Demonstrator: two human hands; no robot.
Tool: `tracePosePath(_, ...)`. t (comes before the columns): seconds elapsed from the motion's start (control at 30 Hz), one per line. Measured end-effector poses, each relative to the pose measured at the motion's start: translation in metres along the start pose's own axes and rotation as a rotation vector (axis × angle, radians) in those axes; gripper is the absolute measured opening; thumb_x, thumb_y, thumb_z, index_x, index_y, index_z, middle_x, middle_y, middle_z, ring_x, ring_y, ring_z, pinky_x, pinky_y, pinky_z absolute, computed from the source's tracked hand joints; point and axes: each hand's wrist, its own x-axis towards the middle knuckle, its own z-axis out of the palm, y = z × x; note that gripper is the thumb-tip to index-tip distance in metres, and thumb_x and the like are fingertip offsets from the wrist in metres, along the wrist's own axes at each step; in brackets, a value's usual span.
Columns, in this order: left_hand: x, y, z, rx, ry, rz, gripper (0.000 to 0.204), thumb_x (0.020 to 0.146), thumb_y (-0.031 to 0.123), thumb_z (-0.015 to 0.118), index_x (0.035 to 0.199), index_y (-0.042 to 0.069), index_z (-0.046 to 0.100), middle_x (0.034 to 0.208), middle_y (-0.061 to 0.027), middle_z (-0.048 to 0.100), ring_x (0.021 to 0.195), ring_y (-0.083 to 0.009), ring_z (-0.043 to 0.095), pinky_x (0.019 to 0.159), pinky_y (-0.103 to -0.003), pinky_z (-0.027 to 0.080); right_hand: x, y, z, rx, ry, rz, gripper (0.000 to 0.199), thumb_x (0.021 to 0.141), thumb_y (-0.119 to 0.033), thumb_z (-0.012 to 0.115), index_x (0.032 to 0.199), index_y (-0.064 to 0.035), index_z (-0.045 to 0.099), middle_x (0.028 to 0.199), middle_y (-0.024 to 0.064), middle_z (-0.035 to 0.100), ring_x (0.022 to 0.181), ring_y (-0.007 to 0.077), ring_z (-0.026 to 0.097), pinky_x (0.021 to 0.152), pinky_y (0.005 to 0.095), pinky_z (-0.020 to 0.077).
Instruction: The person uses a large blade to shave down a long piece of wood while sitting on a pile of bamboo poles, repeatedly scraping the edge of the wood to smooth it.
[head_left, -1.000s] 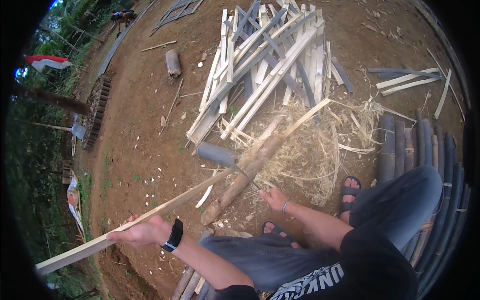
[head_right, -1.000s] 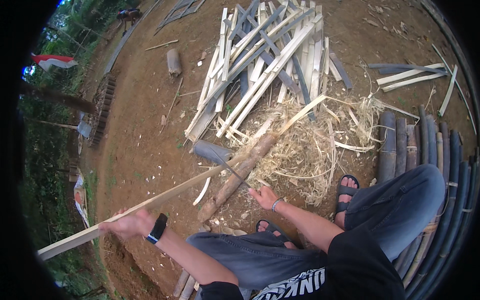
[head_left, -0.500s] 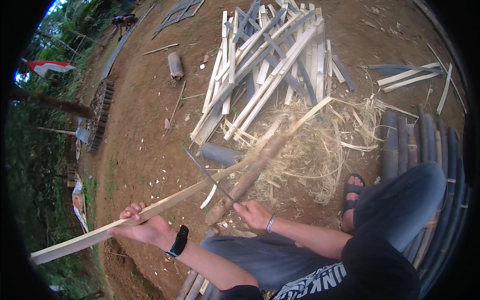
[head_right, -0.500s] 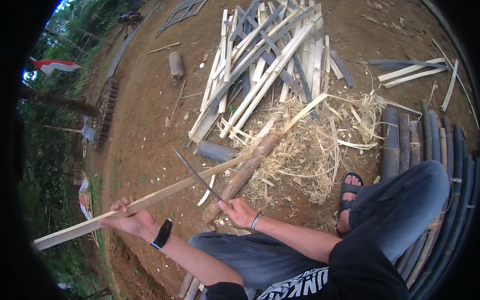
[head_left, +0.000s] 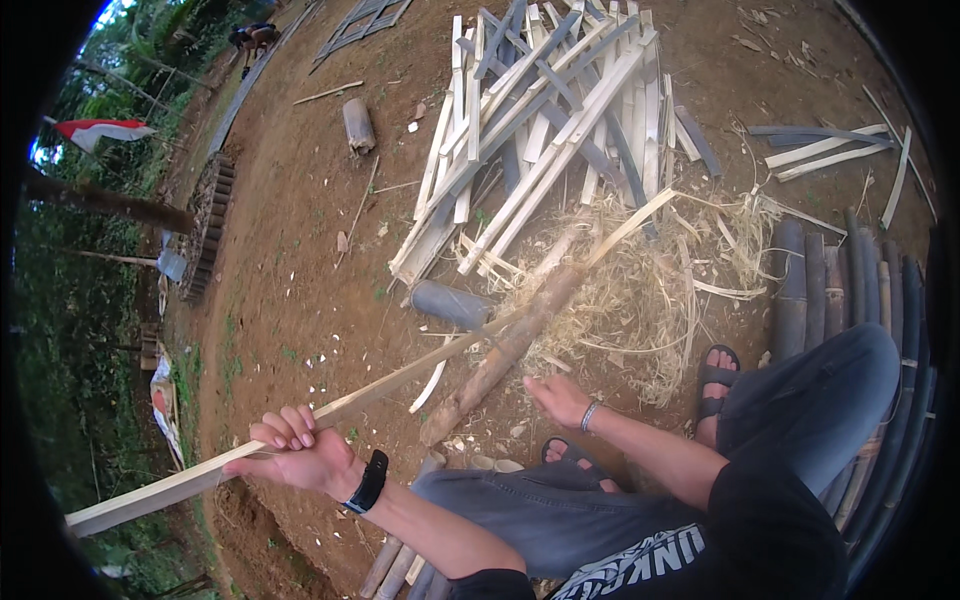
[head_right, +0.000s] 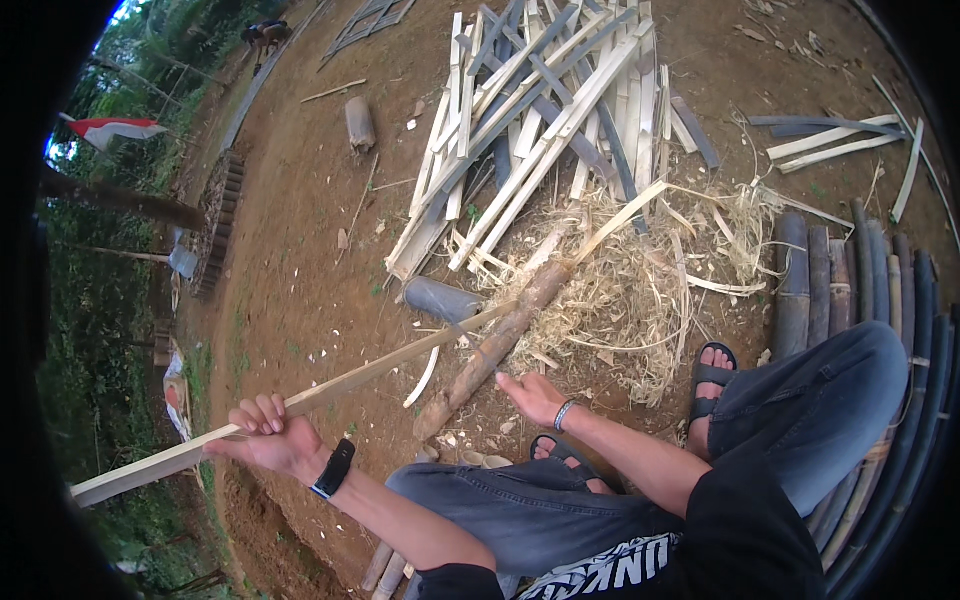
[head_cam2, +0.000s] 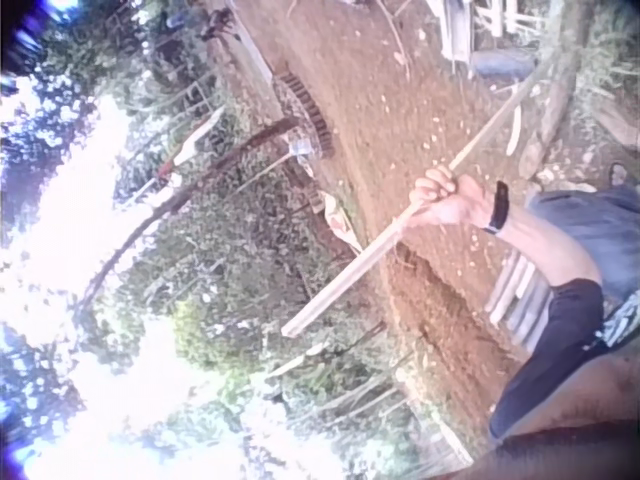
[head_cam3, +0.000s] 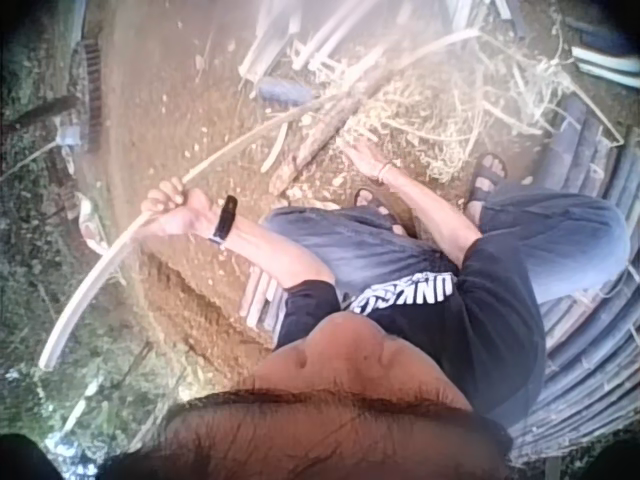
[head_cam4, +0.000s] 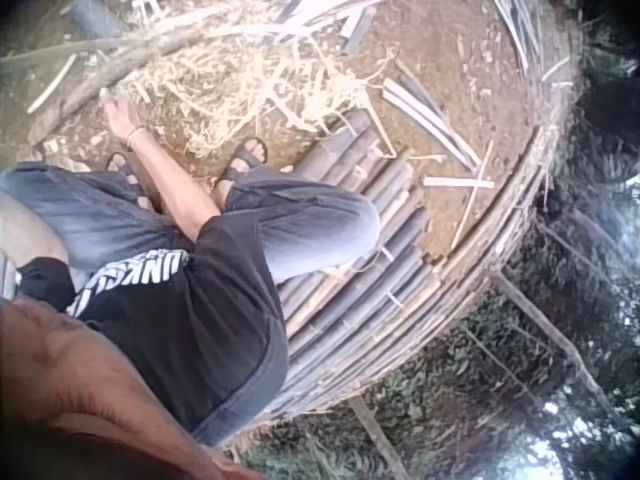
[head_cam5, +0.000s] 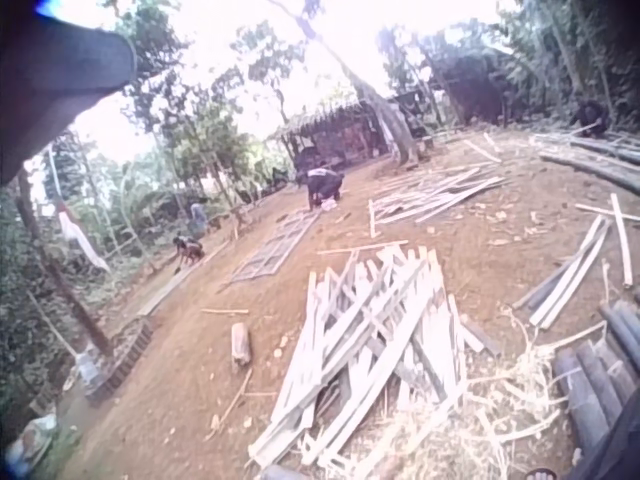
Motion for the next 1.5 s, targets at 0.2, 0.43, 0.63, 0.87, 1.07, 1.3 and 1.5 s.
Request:
tracePosePath(0.2,0.001,-0.001,0.003,-0.013,-0.029,-0.016,0.066,0.087,0.072,0.027,0.055,0.014,0.025,0.05,0.0027,0.023,0.042,-0.0086,0.02,0.042,-0.023,0.018,0.031,0.063,-0.032,-0.096,0.13,0.18,0.076,0.088,-0.066,0.039,0.045,-0.0047,0.048,0.042,0.0068,0.045,0.042,0.0211,0.049,0.05,0.0404,0.0427)
tracePosePath(0.43,0.001,0.0,0.002,-0.037,-0.038,0.001,0.067,0.087,0.072,0.027,0.054,0.014,0.024,0.048,0.0027,0.023,0.04,-0.0085,0.02,0.04,-0.023,0.016,0.02,0.028,-0.034,0.097,0.082,0.102,0.074,0.09,-0.063,0.038,0.048,-0.0031,0.049,0.043,0.0069,0.046,0.04,0.0195,0.045,0.048,0.0382,0.041)
tracePosePath(0.63,0.0,-0.002,0.007,-0.042,-0.076,-0.022,0.066,0.087,0.072,0.027,0.054,0.014,0.025,0.048,0.0027,0.024,0.04,-0.0082,0.021,0.04,-0.023,0.017,0.024,0.049,-0.019,-0.188,0.135,-0.072,0.074,0.089,-0.063,0.039,0.051,-0.0007,0.051,0.044,0.0083,0.048,0.045,0.0196,0.051,0.053,0.0389,0.0432)
tracePosePath(0.87,-0.003,-0.003,0.01,0.021,-0.002,0.002,0.065,0.089,0.07,0.03,0.055,0.014,0.026,0.05,0.0027,0.025,0.041,-0.0082,0.022,0.041,-0.023,0.019,0.026,0.052,-0.034,-0.023,0.229,0.099,0.071,0.09,-0.063,0.038,0.05,-0.0059,0.051,0.044,0.0054,0.049,0.043,0.0173,0.051,0.045,0.0386,0.0392)
tracePosePath(1.07,-0.012,-0.002,0.026,0.12,0.2,0.103,0.062,0.089,0.068,0.034,0.059,0.013,0.034,0.052,0.0018,0.029,0.043,-0.0085,0.026,0.042,-0.023,0.021,-0.021,-0.023,0.04,-0.079,0.084,-0.239,0.07,0.092,-0.058,0.039,0.052,-0.0004,0.05,0.042,0.0105,0.043,0.042,0.0223,0.048,0.048,0.043,0.039)
tracePosePath(1.3,-0.009,-0.007,0.027,0.145,0.263,0.138,0.06,0.09,0.066,0.037,0.062,0.012,0.037,0.053,0.0012,0.031,0.043,-0.0089,0.028,0.042,-0.023,0.021,0.033,0.064,0.026,-0.011,0.252,0.007,0.074,0.09,-0.059,0.042,0.05,0.0027,0.049,0.042,0.0149,0.045,0.043,0.0259,0.051,0.049,0.0445,0.0404)
tracePosePath(1.5,-0.007,-0.005,0.022,0.202,0.259,0.12,0.063,0.089,0.069,0.034,0.06,0.014,0.034,0.055,0.0013,0.031,0.041,-0.008,0.027,0.042,-0.022,0.023,0.02,0.037,0.039,0.189,0.084,0.074,0.074,0.088,-0.062,0.041,0.05,0.0012,0.052,0.043,0.0122,0.049,0.044,0.0256,0.052,0.05,0.0405,0.0433)
